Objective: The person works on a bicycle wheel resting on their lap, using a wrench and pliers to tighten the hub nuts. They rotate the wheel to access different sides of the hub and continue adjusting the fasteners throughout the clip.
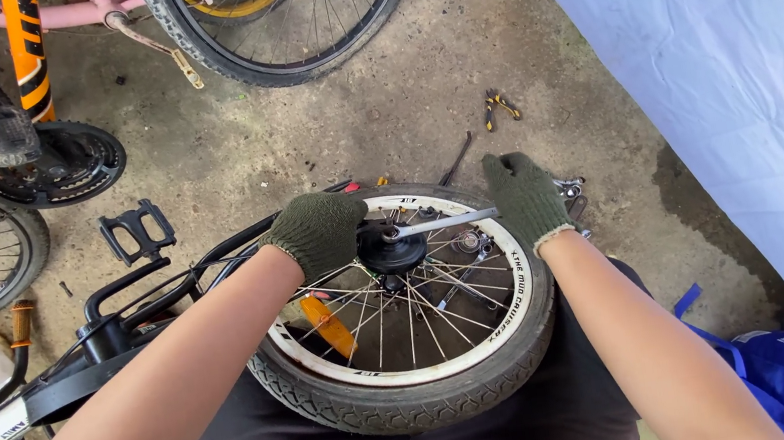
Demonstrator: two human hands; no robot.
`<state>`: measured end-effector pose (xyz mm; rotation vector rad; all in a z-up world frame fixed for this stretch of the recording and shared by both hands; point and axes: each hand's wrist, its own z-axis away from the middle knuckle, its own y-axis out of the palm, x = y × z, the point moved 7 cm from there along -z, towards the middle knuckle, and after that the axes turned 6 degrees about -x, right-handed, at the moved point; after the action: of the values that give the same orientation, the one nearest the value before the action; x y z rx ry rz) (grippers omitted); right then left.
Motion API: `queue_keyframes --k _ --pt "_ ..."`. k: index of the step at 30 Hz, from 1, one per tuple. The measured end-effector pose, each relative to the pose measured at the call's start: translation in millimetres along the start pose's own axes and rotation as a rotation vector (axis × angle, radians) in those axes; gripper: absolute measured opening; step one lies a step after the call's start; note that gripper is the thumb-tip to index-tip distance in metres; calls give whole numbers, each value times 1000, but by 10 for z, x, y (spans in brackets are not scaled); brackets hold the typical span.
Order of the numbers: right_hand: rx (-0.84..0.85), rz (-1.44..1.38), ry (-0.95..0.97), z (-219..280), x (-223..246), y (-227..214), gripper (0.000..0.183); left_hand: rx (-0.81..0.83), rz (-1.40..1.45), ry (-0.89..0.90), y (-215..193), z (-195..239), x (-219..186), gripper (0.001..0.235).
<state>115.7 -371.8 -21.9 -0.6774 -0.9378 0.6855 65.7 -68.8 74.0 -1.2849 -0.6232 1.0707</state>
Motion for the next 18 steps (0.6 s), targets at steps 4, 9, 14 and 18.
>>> queue_keyframes --k 4,9,14,18 --pt "-95 -41 -35 -10 203 -43 56 16 -2 4 30 11 -2 21" --pt "-139 -93 -131 46 618 -126 51 -36 21 20 359 -25 144 18" --pt "-141 -43 -153 -115 597 -1 55 -36 27 61 78 -3 27 18" --pt "-153 -24 -191 -167 708 91 52 -19 35 29 289 -9 121 19"
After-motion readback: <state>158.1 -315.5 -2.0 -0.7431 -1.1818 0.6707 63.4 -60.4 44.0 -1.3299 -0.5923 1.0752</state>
